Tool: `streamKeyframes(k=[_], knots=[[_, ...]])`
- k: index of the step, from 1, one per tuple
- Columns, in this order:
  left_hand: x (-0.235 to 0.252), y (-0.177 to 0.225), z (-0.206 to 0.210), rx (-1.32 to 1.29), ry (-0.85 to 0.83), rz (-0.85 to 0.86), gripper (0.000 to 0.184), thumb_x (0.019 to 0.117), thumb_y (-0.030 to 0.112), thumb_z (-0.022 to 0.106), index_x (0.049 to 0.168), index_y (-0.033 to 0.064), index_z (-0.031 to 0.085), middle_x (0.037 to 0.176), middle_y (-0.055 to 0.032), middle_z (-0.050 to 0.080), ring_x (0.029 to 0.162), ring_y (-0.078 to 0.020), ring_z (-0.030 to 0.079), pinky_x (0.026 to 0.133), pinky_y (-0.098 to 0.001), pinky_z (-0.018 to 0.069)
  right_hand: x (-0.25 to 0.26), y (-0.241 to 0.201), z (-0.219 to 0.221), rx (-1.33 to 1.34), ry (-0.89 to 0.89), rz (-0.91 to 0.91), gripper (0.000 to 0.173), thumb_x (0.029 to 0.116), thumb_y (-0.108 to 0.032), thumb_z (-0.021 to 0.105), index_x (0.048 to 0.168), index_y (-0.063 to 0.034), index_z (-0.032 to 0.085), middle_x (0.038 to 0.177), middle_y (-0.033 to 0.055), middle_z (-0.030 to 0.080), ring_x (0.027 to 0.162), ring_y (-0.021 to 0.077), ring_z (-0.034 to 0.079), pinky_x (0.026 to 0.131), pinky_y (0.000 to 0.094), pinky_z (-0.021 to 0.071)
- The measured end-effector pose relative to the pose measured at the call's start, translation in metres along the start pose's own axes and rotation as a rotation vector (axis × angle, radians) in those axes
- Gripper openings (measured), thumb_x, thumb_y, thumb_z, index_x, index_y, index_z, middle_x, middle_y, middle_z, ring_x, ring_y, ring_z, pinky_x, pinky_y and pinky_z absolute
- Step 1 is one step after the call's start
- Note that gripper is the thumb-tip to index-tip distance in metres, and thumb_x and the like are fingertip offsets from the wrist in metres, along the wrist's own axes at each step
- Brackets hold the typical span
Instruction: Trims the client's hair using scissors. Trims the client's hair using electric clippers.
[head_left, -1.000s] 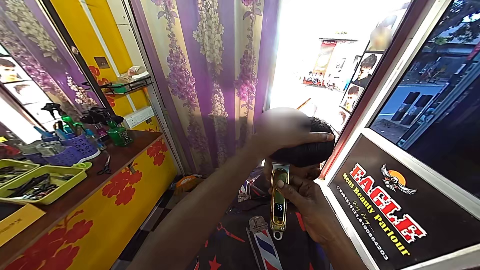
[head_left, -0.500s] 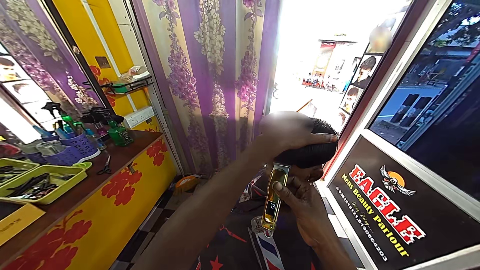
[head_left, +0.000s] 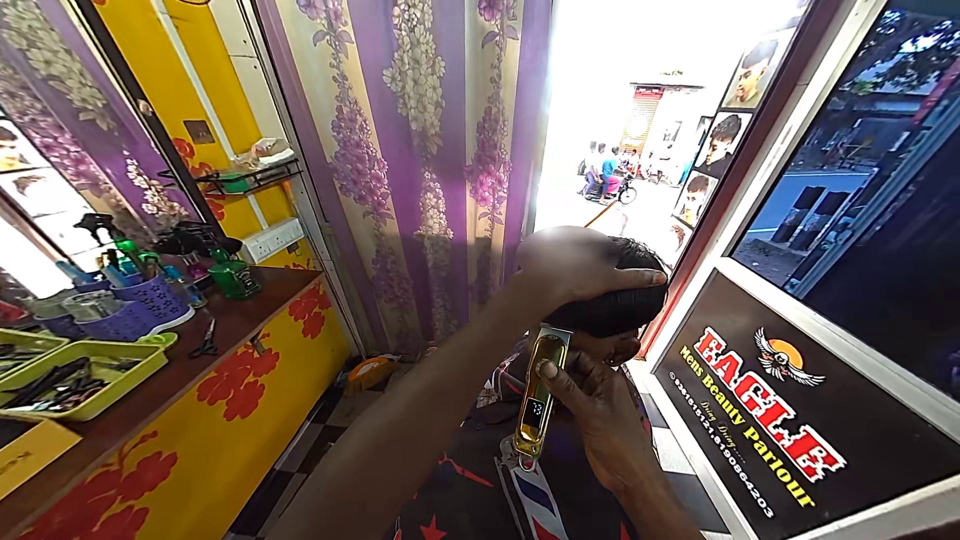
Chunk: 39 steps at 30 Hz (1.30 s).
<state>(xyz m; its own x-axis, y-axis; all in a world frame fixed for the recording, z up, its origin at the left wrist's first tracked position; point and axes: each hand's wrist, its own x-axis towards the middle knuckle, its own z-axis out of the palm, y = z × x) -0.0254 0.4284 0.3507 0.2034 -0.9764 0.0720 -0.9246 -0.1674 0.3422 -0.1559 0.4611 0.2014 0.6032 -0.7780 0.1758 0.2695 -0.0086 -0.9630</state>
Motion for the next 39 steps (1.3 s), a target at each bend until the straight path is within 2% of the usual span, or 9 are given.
streamKeyframes(k=[6, 10, 15, 18, 25, 29, 32, 39], knots=[[0.0, -0.003, 0.001, -0.012, 0.01, 0.005, 0.112, 0.0754, 0.092, 0.051, 0.149, 0.0077, 0.048, 0.149, -0.0186, 0.05, 0.135, -0.0362, 0.051, 0.105, -0.0606, 0.0429, 0.0, -0.001, -0.007, 0.027, -0.054, 0.013, 0.032, 0.094, -0.028, 0.074, 0.107, 0.0005, 0.068, 0.091, 0.0133, 0.072, 0.08, 0.0177, 0.071, 0.072, 0.0313, 0.0604], [0.002, -0.003, 0.001, 0.01, 0.015, 0.005, 0.116, 0.0745, 0.093, 0.05, 0.153, 0.0076, 0.044, 0.149, -0.0198, 0.05, 0.135, -0.0364, 0.05, 0.104, -0.0612, 0.0434, 0.0, 0.001, -0.018, 0.104, -0.118, 0.052, 0.036, 0.0972, -0.031, 0.069, 0.113, 0.002, 0.067, 0.1, 0.017, 0.072, 0.09, 0.0227, 0.072, 0.082, 0.0376, 0.0611], [0.002, -0.003, 0.003, 0.003, 0.025, 0.005, 0.114, 0.0746, 0.093, 0.051, 0.149, 0.0068, 0.048, 0.144, -0.0208, 0.053, 0.131, -0.0378, 0.053, 0.102, -0.061, 0.045, 0.0, 0.005, -0.032, 0.115, -0.138, 0.05, 0.037, 0.0982, -0.034, 0.066, 0.109, 0.0009, 0.068, 0.099, 0.0163, 0.071, 0.091, 0.0225, 0.072, 0.084, 0.0391, 0.0607], [0.003, -0.002, 0.002, 0.016, 0.014, 0.001, 0.114, 0.0747, 0.093, 0.05, 0.151, 0.0087, 0.046, 0.146, -0.0196, 0.052, 0.133, -0.0367, 0.052, 0.103, -0.0608, 0.0442, -0.002, 0.006, -0.042, 0.135, -0.134, 0.073, 0.034, 0.0988, -0.034, 0.065, 0.105, -0.0007, 0.069, 0.097, 0.0151, 0.072, 0.089, 0.0206, 0.072, 0.081, 0.0372, 0.0608], [0.004, -0.001, 0.002, 0.007, 0.021, 0.004, 0.11, 0.076, 0.091, 0.052, 0.147, 0.0071, 0.05, 0.144, -0.0197, 0.054, 0.131, -0.0364, 0.053, 0.102, -0.0595, 0.0448, 0.0, -0.001, -0.051, 0.16, -0.149, 0.115, 0.036, 0.099, -0.035, 0.064, 0.107, -0.0003, 0.07, 0.098, 0.0166, 0.072, 0.085, 0.0212, 0.072, 0.077, 0.0353, 0.0619], [0.005, 0.0, 0.003, 0.026, 0.013, 0.0, 0.117, 0.0752, 0.093, 0.049, 0.153, 0.0059, 0.044, 0.146, -0.021, 0.052, 0.133, -0.0376, 0.052, 0.103, -0.0608, 0.0449, 0.002, -0.003, -0.05, 0.144, -0.186, 0.087, 0.035, 0.0975, -0.035, 0.067, 0.106, -0.0011, 0.071, 0.098, 0.0164, 0.072, 0.087, 0.0206, 0.072, 0.078, 0.0349, 0.0616], [0.004, 0.0, 0.004, -0.001, 0.019, -0.01, 0.116, 0.0731, 0.094, 0.051, 0.152, 0.0083, 0.046, 0.146, -0.0198, 0.052, 0.133, -0.0372, 0.052, 0.103, -0.0609, 0.0446, 0.002, -0.002, -0.052, 0.132, -0.214, 0.077, 0.037, 0.0969, -0.038, 0.068, 0.106, -0.0019, 0.071, 0.097, 0.0159, 0.072, 0.086, 0.0205, 0.072, 0.079, 0.0357, 0.0612], [0.004, 0.0, 0.003, 0.015, 0.022, -0.001, 0.116, 0.0739, 0.093, 0.051, 0.151, 0.0073, 0.046, 0.144, -0.0199, 0.053, 0.133, -0.0368, 0.052, 0.103, -0.0608, 0.0442, 0.003, -0.005, -0.061, 0.215, -0.256, 0.131, 0.038, 0.0994, -0.039, 0.064, 0.105, -0.0021, 0.07, 0.098, 0.0153, 0.072, 0.081, 0.018, 0.072, 0.074, 0.031, 0.0619]])
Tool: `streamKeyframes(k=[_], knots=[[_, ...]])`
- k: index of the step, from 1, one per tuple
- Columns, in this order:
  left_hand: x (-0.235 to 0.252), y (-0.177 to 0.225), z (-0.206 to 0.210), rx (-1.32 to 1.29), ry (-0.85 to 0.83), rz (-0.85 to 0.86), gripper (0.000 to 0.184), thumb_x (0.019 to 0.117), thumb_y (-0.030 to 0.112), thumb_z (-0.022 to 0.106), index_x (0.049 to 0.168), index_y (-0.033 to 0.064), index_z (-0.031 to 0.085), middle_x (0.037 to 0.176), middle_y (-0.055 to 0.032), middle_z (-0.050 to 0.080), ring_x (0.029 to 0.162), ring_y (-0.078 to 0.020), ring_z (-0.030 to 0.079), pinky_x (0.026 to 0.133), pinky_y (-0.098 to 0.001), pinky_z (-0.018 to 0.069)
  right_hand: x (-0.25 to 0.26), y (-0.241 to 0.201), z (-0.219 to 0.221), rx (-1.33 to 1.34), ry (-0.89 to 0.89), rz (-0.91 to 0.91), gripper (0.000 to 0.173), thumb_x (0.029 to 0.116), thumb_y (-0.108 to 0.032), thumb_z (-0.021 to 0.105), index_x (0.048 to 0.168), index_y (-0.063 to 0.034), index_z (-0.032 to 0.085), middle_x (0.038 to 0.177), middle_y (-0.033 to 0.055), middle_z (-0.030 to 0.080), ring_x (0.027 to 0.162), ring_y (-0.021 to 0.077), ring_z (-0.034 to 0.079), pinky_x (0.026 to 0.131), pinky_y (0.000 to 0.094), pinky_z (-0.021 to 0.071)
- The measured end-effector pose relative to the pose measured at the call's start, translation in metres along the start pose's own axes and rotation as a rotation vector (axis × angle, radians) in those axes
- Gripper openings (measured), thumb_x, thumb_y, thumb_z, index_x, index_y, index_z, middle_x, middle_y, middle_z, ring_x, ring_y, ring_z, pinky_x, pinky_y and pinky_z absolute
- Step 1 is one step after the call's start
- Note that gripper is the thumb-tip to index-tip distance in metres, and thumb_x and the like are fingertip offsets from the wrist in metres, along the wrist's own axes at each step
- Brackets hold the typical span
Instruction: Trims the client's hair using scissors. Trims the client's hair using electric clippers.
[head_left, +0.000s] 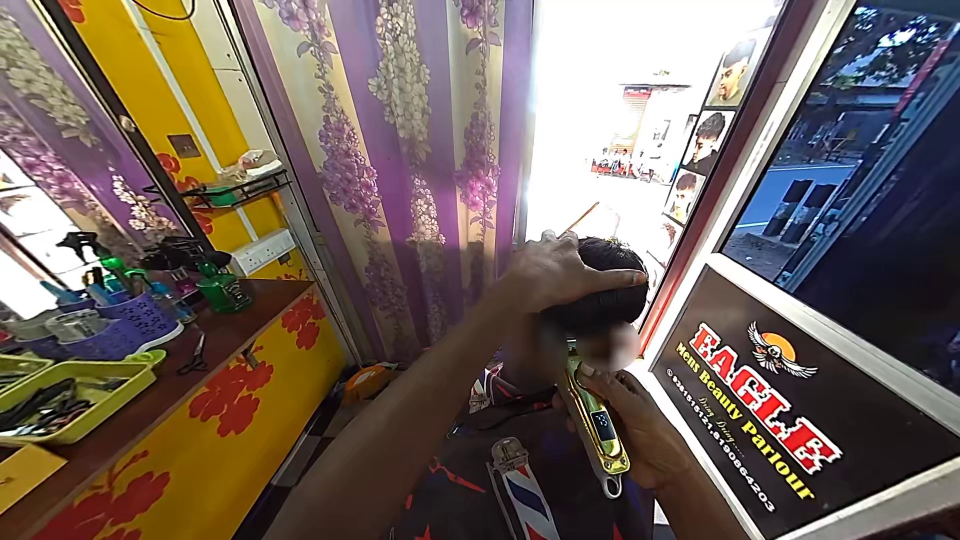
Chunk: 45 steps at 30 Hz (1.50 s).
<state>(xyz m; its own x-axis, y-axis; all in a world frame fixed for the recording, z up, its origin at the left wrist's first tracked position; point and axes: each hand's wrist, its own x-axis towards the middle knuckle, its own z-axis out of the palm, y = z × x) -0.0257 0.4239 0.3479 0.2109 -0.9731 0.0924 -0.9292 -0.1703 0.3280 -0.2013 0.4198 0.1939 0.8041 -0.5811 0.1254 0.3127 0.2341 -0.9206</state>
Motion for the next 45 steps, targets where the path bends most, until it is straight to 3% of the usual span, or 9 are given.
streamKeyframes(k=[5, 15, 21, 27, 45], knots=[[0.0, 0.001, 0.0, 0.004, -0.006, 0.007, 0.117, 0.0748, 0.093, 0.05, 0.153, 0.0059, 0.043, 0.147, -0.0211, 0.051, 0.135, -0.0377, 0.05, 0.104, -0.0612, 0.0432, 0.002, -0.004, 0.005, -0.02, -0.011, -0.008, 0.037, 0.0979, -0.037, 0.067, 0.107, -0.0015, 0.071, 0.099, 0.0157, 0.072, 0.084, 0.0193, 0.072, 0.077, 0.0347, 0.0621], [0.0, 0.0, 0.001, 0.005, 0.006, 0.003, 0.116, 0.0745, 0.093, 0.05, 0.151, 0.0062, 0.045, 0.146, -0.0208, 0.051, 0.133, -0.0372, 0.052, 0.103, -0.0609, 0.0443, -0.003, -0.004, -0.006, -0.008, 0.024, 0.052, 0.037, 0.0983, -0.038, 0.063, 0.105, -0.0029, 0.07, 0.097, 0.0148, 0.072, 0.08, 0.018, 0.072, 0.072, 0.0311, 0.062], [0.0, 0.001, 0.001, 0.011, 0.005, 0.001, 0.116, 0.0737, 0.094, 0.05, 0.152, 0.0083, 0.046, 0.146, -0.0202, 0.052, 0.134, -0.037, 0.051, 0.104, -0.0605, 0.0438, 0.003, -0.006, 0.001, -0.055, -0.025, 0.013, 0.036, 0.0977, -0.038, 0.067, 0.107, -0.0026, 0.071, 0.099, 0.0147, 0.072, 0.085, 0.0185, 0.072, 0.078, 0.0333, 0.0616], [-0.001, -0.001, 0.001, -0.012, 0.001, -0.013, 0.119, 0.0731, 0.094, 0.051, 0.153, 0.0067, 0.043, 0.15, -0.02, 0.048, 0.137, -0.037, 0.049, 0.106, -0.0611, 0.0428, -0.002, 0.001, -0.007, -0.068, -0.022, 0.032, 0.038, 0.0977, -0.039, 0.066, 0.107, -0.002, 0.071, 0.099, 0.0146, 0.072, 0.084, 0.0183, 0.072, 0.075, 0.0318, 0.0614], [-0.002, -0.004, 0.002, -0.023, 0.016, -0.002, 0.117, 0.0735, 0.094, 0.051, 0.151, 0.0068, 0.045, 0.146, -0.0201, 0.051, 0.134, -0.037, 0.051, 0.104, -0.0607, 0.0442, 0.002, -0.001, -0.007, -0.108, -0.01, 0.036, 0.038, 0.0972, -0.04, 0.066, 0.107, -0.0031, 0.071, 0.1, 0.0148, 0.073, 0.084, 0.0185, 0.072, 0.075, 0.0316, 0.0611]])
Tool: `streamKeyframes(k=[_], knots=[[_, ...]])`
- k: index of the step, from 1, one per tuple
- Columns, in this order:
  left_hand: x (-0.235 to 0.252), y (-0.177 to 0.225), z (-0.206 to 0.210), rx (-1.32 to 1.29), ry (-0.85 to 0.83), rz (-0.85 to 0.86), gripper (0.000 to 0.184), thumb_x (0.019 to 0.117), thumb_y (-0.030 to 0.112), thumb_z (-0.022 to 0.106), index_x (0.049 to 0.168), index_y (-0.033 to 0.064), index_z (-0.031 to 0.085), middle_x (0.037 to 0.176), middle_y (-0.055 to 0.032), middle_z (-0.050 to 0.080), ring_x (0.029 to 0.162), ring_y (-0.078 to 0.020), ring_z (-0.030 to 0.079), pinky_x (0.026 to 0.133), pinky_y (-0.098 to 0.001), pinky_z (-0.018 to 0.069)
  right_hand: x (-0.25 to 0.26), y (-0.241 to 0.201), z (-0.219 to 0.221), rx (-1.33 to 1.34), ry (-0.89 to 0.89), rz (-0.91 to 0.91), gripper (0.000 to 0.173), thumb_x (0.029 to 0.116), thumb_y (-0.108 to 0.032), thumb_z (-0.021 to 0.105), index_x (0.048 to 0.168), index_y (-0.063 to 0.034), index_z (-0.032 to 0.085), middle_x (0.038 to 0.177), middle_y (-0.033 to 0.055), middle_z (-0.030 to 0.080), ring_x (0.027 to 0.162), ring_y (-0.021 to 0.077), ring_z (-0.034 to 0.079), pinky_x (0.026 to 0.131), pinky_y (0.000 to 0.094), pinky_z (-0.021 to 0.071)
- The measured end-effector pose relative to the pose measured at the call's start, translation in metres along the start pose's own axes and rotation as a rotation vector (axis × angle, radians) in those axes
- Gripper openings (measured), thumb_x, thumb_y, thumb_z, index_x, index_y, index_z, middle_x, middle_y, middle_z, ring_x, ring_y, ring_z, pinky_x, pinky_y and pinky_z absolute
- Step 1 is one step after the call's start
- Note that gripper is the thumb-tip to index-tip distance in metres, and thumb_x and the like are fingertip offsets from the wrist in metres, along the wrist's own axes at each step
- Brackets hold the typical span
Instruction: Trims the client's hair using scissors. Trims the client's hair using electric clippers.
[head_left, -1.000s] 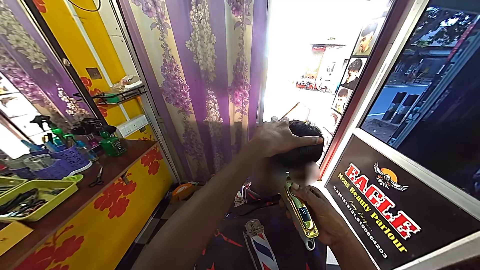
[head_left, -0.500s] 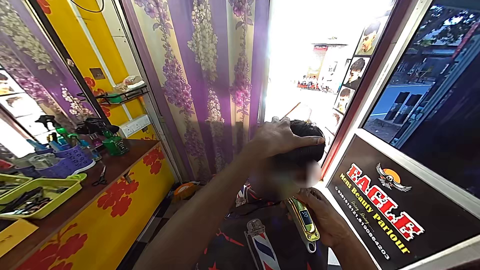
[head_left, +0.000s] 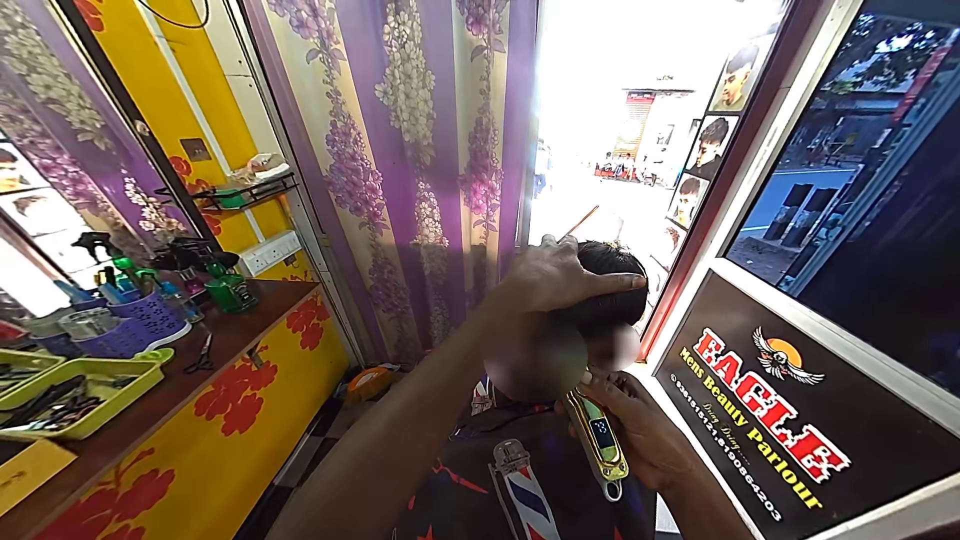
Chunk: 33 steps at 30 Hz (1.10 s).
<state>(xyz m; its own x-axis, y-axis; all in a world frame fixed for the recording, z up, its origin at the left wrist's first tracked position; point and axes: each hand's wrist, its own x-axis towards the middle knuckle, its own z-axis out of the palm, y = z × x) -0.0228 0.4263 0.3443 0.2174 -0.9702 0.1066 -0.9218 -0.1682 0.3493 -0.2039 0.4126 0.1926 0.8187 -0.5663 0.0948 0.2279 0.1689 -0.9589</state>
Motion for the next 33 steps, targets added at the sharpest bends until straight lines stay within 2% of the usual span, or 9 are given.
streamKeyframes(k=[6, 10, 19, 21, 25, 27, 29, 31, 33], knots=[[0.0, 0.0, -0.001, 0.003, -0.009, -0.011, 0.117, 0.0734, 0.094, 0.05, 0.153, 0.0085, 0.044, 0.147, -0.02, 0.051, 0.133, -0.0377, 0.052, 0.103, -0.0613, 0.0438, 0.005, -0.005, 0.008, -0.021, -0.033, -0.033, 0.037, 0.0968, -0.04, 0.068, 0.104, -0.0039, 0.072, 0.095, 0.0131, 0.073, 0.083, 0.0171, 0.071, 0.076, 0.0321, 0.0606], [0.0, 0.0, 0.0, 0.005, 0.001, -0.013, 0.115, 0.0733, 0.094, 0.051, 0.152, 0.0102, 0.046, 0.144, -0.0192, 0.054, 0.131, -0.0376, 0.054, 0.102, -0.0614, 0.0451, 0.001, 0.0, 0.009, -0.034, -0.021, -0.03, 0.037, 0.0958, -0.037, 0.07, 0.107, -0.0023, 0.072, 0.097, 0.0133, 0.073, 0.087, 0.019, 0.072, 0.08, 0.0354, 0.0613], [0.0, -0.003, 0.0, 0.011, 0.004, -0.012, 0.115, 0.073, 0.094, 0.05, 0.152, 0.0111, 0.046, 0.147, -0.0182, 0.052, 0.133, -0.0366, 0.052, 0.104, -0.061, 0.0443, -0.001, 0.017, 0.022, 0.081, -0.088, 0.005, 0.042, 0.0984, -0.028, 0.069, 0.124, 0.0043, 0.063, 0.112, 0.0192, 0.071, 0.098, 0.0271, 0.072, 0.085, 0.0428, 0.0619], [0.001, -0.003, 0.001, 0.012, 0.009, -0.009, 0.116, 0.0732, 0.094, 0.05, 0.152, 0.0095, 0.046, 0.146, -0.0196, 0.052, 0.132, -0.0376, 0.053, 0.102, -0.0619, 0.0451, 0.001, 0.016, 0.028, 0.091, -0.038, -0.012, 0.04, 0.099, -0.028, 0.068, 0.122, 0.0039, 0.064, 0.11, 0.0192, 0.071, 0.097, 0.0266, 0.072, 0.085, 0.0418, 0.0617], [0.0, -0.003, 0.0, 0.018, 0.01, -0.004, 0.115, 0.0742, 0.094, 0.049, 0.152, 0.01, 0.045, 0.146, -0.0195, 0.052, 0.133, -0.0373, 0.052, 0.103, -0.0619, 0.0444, 0.005, 0.009, 0.039, 0.051, 0.051, -0.012, 0.033, 0.098, -0.028, 0.069, 0.112, 0.0018, 0.067, 0.102, 0.017, 0.073, 0.089, 0.022, 0.072, 0.076, 0.0347, 0.0613], [-0.002, -0.003, -0.001, 0.019, 0.011, -0.003, 0.114, 0.0751, 0.093, 0.049, 0.153, 0.0093, 0.045, 0.145, -0.0201, 0.053, 0.133, -0.0376, 0.052, 0.103, -0.0623, 0.0438, 0.007, 0.007, 0.042, 0.039, 0.059, -0.027, 0.032, 0.0978, -0.027, 0.069, 0.111, 0.0017, 0.067, 0.1, 0.0157, 0.073, 0.088, 0.0211, 0.072, 0.077, 0.0344, 0.0614], [-0.002, -0.002, -0.002, 0.016, 0.003, -0.012, 0.116, 0.0743, 0.094, 0.049, 0.154, 0.0096, 0.042, 0.149, -0.0199, 0.05, 0.136, -0.0371, 0.05, 0.106, -0.0618, 0.0427, 0.006, 0.006, 0.044, 0.012, 0.064, -0.052, 0.032, 0.0973, -0.026, 0.07, 0.113, 0.0016, 0.067, 0.1, 0.0144, 0.073, 0.09, 0.0206, 0.072, 0.08, 0.035, 0.0616], [-0.002, -0.003, -0.002, 0.013, -0.001, -0.023, 0.117, 0.0739, 0.094, 0.049, 0.156, 0.0107, 0.04, 0.153, -0.0198, 0.046, 0.138, -0.0376, 0.048, 0.107, -0.0624, 0.0418, 0.005, 0.007, 0.044, 0.0, 0.061, -0.038, 0.031, 0.0978, -0.027, 0.069, 0.112, 0.0, 0.067, 0.1, 0.0124, 0.073, 0.089, 0.0181, 0.072, 0.078, 0.0325, 0.0605], [-0.002, -0.004, -0.003, 0.014, -0.006, -0.028, 0.117, 0.0736, 0.095, 0.048, 0.157, 0.0126, 0.039, 0.155, -0.0196, 0.045, 0.139, -0.0384, 0.048, 0.106, -0.0639, 0.0409, 0.006, 0.01, 0.04, 0.055, 0.027, -0.017, 0.032, 0.0991, -0.027, 0.067, 0.114, 0.0002, 0.067, 0.103, 0.0138, 0.072, 0.09, 0.019, 0.071, 0.08, 0.0333, 0.0605]])
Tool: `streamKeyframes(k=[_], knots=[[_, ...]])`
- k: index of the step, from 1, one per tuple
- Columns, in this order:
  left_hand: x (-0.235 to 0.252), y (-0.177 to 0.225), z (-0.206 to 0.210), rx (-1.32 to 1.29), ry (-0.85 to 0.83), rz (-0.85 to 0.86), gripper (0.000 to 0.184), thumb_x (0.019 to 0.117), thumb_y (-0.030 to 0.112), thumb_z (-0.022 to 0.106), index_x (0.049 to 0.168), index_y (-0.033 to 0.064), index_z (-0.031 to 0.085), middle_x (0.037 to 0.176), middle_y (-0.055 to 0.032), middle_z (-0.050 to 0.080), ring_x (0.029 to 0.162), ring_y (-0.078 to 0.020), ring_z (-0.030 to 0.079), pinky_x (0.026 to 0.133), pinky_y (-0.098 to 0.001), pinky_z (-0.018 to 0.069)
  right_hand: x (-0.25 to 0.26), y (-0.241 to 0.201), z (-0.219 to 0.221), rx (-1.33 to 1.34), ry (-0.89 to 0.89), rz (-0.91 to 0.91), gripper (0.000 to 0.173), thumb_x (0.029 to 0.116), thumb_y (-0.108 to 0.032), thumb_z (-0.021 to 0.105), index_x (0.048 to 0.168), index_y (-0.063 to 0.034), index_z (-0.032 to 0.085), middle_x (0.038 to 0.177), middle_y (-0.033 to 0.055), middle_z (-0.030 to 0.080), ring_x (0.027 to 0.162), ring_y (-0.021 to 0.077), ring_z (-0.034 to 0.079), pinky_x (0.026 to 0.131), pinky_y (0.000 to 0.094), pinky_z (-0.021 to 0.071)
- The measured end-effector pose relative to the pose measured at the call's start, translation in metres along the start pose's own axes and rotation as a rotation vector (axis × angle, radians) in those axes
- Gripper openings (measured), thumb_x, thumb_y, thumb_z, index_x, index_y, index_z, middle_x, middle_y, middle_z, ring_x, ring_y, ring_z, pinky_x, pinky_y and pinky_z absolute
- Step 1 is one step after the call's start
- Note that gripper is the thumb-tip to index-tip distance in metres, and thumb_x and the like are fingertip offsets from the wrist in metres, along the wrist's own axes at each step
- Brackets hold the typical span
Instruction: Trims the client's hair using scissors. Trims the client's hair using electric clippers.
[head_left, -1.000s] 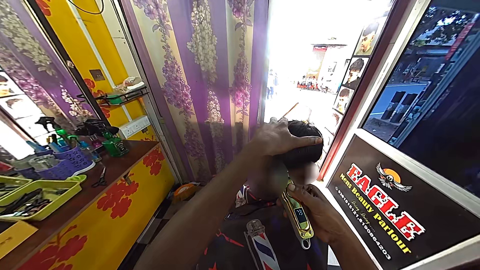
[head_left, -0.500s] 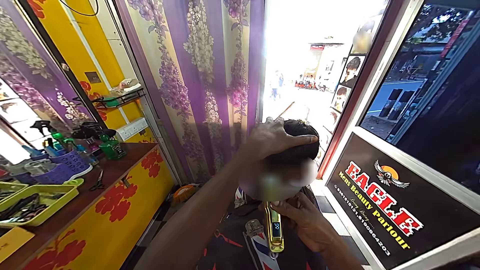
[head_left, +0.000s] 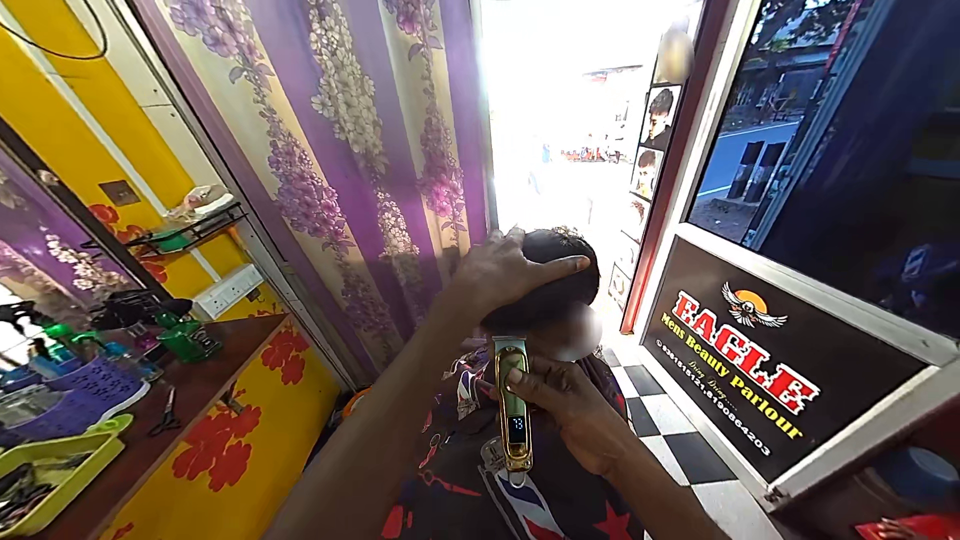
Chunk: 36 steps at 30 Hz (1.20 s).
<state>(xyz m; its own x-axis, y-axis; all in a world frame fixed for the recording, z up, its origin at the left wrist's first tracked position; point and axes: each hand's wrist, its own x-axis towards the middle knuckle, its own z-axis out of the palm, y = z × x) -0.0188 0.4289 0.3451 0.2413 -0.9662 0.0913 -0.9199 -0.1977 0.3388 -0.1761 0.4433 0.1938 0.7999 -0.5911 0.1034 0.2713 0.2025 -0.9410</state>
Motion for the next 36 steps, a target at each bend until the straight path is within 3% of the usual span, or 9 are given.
streamKeyframes(k=[5, 11, 14, 20, 25, 36], knots=[[0.005, -0.006, 0.004, 0.017, 0.033, 0.022, 0.118, 0.0717, 0.098, 0.044, 0.157, 0.016, 0.04, 0.156, -0.0184, 0.045, 0.14, -0.0379, 0.046, 0.108, -0.0693, 0.0343, -0.001, 0.006, -0.015, 0.161, -0.095, 0.03, 0.031, 0.1015, -0.028, 0.063, 0.115, -0.0019, 0.068, 0.107, 0.0153, 0.072, 0.093, 0.0193, 0.071, 0.082, 0.0329, 0.0601], [0.003, -0.005, 0.003, 0.031, 0.028, 0.009, 0.118, 0.0743, 0.096, 0.044, 0.158, 0.013, 0.038, 0.157, -0.0178, 0.043, 0.143, -0.0373, 0.044, 0.11, -0.0653, 0.0365, -0.004, 0.015, -0.029, 0.226, -0.11, -0.001, 0.033, 0.1022, -0.031, 0.062, 0.118, -0.0023, 0.068, 0.107, 0.0158, 0.071, 0.093, 0.0194, 0.071, 0.082, 0.0326, 0.0601], [0.006, -0.008, 0.004, 0.017, 0.043, 0.02, 0.116, 0.0743, 0.096, 0.045, 0.156, 0.0126, 0.041, 0.152, -0.0194, 0.049, 0.138, -0.0386, 0.048, 0.107, -0.0655, 0.0393, -0.008, 0.015, -0.032, 0.189, -0.094, -0.003, 0.033, 0.101, -0.03, 0.064, 0.116, -0.0017, 0.068, 0.106, 0.0147, 0.071, 0.093, 0.0194, 0.071, 0.082, 0.0336, 0.0601], [0.009, -0.013, 0.006, -0.001, 0.051, 0.02, 0.116, 0.0711, 0.098, 0.044, 0.154, 0.0177, 0.045, 0.151, -0.017, 0.05, 0.138, -0.0364, 0.05, 0.107, -0.0641, 0.0408, -0.009, 0.019, -0.043, 0.216, -0.065, -0.015, 0.035, 0.1012, -0.033, 0.063, 0.118, -0.0027, 0.067, 0.108, 0.0161, 0.071, 0.095, 0.0208, 0.071, 0.085, 0.0357, 0.0597], [0.009, -0.014, 0.006, 0.005, 0.041, 0.01, 0.117, 0.0715, 0.098, 0.044, 0.156, 0.0167, 0.043, 0.152, -0.0163, 0.049, 0.139, -0.0355, 0.048, 0.109, -0.0638, 0.0396, -0.01, 0.017, -0.045, 0.227, -0.067, 0.003, 0.036, 0.1016, -0.033, 0.062, 0.118, -0.0025, 0.068, 0.108, 0.0164, 0.071, 0.094, 0.0207, 0.072, 0.084, 0.0357, 0.0601], [0.014, -0.02, 0.009, -0.011, 0.063, 0.045, 0.115, 0.0694, 0.1, 0.042, 0.152, 0.0198, 0.048, 0.147, -0.0153, 0.054, 0.135, -0.0348, 0.053, 0.106, -0.0637, 0.0427, -0.011, 0.017, -0.047, 0.263, -0.06, -0.006, 0.035, 0.1027, -0.032, 0.061, 0.119, -0.0011, 0.067, 0.109, 0.018, 0.071, 0.093, 0.0213, 0.072, 0.083, 0.0354, 0.0606]])
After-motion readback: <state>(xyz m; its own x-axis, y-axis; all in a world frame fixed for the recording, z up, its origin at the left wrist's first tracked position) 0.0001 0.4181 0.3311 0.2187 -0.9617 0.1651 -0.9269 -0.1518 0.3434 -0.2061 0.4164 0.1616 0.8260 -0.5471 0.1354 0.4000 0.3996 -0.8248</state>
